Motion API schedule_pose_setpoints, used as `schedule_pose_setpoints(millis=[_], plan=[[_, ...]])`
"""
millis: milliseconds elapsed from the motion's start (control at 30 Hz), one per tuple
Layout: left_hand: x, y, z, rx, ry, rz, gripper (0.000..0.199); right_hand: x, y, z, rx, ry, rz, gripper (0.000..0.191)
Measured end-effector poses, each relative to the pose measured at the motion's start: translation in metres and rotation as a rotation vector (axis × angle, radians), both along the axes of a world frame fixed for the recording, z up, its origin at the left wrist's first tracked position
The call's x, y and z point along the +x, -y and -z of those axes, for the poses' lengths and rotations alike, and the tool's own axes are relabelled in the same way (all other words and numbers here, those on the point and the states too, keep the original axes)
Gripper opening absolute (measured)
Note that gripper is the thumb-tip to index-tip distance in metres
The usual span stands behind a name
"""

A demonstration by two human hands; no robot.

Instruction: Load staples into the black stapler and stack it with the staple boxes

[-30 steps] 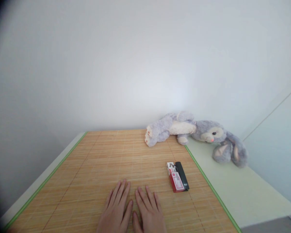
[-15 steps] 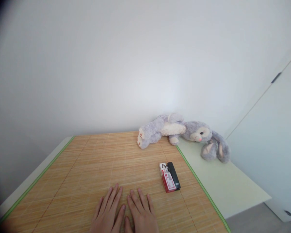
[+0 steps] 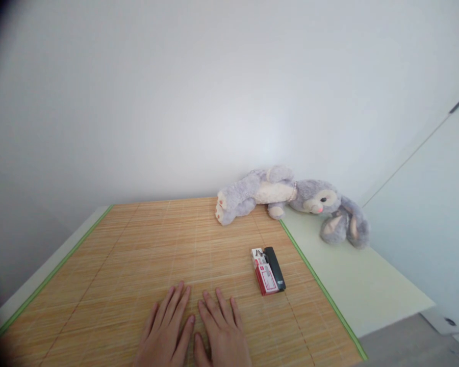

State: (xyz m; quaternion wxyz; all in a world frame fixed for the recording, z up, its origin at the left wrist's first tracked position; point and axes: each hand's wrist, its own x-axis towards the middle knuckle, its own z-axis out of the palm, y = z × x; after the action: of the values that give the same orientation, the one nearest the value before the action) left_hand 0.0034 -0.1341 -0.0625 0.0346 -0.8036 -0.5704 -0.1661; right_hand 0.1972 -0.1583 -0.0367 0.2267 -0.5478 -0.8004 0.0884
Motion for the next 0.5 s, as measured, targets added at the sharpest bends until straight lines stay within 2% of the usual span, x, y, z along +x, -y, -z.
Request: schedule_pose_setpoints(millis=[267, 500], plan=[[0.006, 0.008, -0.02, -0.031, 0.042, -0.021, 0.061, 0.001, 0.004, -0.008, -0.074, 0.059, -0.033, 0.07], [0.007, 0.008, -0.02, -0.039, 0.015, -0.018, 0.06, 0.001, 0.005, -0.011, -0.052, 0.03, -0.018, 0.066]])
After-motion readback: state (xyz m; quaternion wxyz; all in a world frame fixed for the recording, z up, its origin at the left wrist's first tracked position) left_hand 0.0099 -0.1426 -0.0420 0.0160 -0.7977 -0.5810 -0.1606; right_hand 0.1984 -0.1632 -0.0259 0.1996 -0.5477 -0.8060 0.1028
